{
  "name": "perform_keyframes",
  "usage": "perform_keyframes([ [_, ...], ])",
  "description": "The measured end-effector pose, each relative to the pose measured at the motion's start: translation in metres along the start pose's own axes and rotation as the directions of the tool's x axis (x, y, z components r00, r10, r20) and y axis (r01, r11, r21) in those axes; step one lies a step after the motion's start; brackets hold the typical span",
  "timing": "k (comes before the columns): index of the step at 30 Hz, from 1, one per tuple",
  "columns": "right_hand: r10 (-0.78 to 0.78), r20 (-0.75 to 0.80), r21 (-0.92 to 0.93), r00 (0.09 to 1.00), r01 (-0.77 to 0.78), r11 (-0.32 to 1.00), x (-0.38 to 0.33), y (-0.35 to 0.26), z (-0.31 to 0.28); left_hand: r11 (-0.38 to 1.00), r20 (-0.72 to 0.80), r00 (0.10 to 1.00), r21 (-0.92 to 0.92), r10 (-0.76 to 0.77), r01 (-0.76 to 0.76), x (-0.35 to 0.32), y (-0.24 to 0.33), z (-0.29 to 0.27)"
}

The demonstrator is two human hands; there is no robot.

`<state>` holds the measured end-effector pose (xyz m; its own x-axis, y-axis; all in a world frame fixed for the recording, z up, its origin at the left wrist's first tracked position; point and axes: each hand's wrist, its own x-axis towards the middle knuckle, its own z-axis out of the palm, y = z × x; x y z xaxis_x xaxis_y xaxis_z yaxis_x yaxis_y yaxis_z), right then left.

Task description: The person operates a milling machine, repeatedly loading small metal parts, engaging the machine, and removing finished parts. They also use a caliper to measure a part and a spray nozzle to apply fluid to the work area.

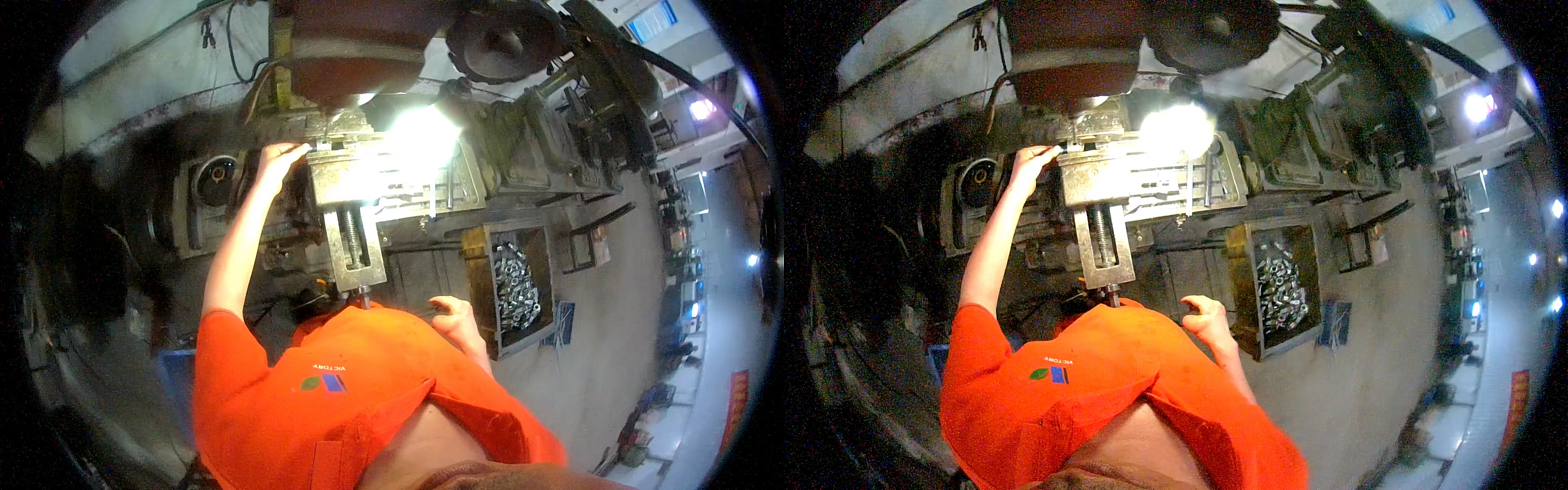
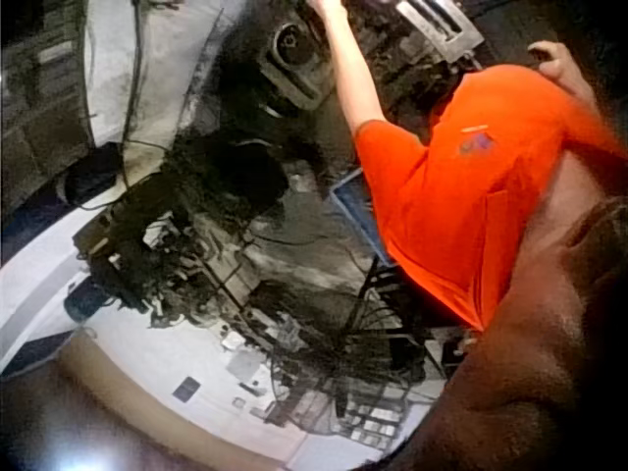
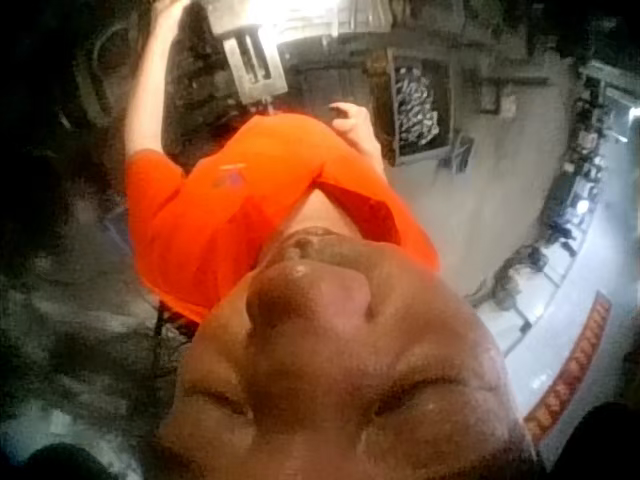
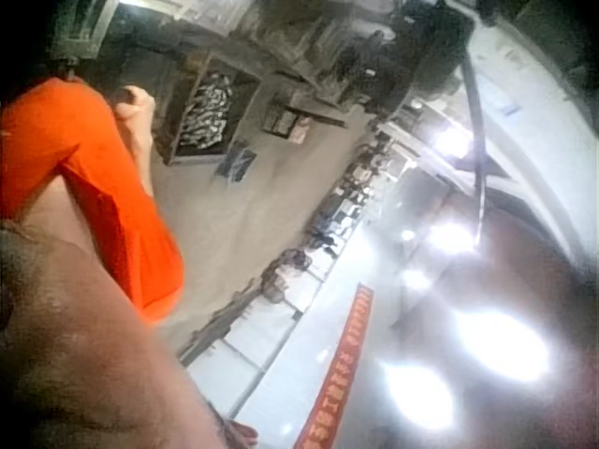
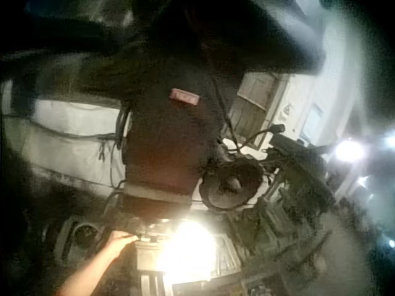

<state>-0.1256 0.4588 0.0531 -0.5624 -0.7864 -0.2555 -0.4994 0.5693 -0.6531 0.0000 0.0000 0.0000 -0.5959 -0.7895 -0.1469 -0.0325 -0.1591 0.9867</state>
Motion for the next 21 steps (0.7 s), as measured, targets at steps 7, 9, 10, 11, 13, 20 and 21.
perform_keyframes([
  [7,-0.035,-0.023,0.004,0.999,0.035,0.999,-0.005,0.005,0.006,0.994,0.056,0.998,0.110,-0.036,0.029,0.015,0.006,-0.007],
  [9,-0.031,-0.015,0.000,0.999,0.031,1.000,-0.004,0.008,0.006,0.989,0.048,0.999,0.145,-0.016,0.008,0.016,0.007,-0.002],
  [10,-0.031,-0.009,-0.008,0.999,0.031,0.999,-0.002,0.004,0.005,0.982,0.031,1.000,0.190,-0.001,-0.005,0.013,0.009,-0.001],
  [11,-0.032,-0.003,-0.015,0.999,0.032,0.999,0.000,0.003,0.004,0.972,0.013,1.000,0.235,0.015,-0.017,0.009,0.011,0.000],
  [13,-0.045,-0.011,-0.027,0.999,0.045,0.999,0.002,0.004,0.002,0.976,0.008,1.000,0.215,0.018,-0.019,-0.004,0.020,-0.001],
  [20,-0.066,-0.079,0.044,0.995,0.070,0.997,0.004,0.020,0.003,0.915,-0.140,0.975,0.390,0.174,-0.108,-0.094,0.040,-0.066],
  [21,-0.073,-0.085,0.047,0.994,0.077,0.996,0.002,0.025,0.006,0.862,-0.215,0.960,0.504,0.177,-0.046,-0.106,0.038,-0.080],
])
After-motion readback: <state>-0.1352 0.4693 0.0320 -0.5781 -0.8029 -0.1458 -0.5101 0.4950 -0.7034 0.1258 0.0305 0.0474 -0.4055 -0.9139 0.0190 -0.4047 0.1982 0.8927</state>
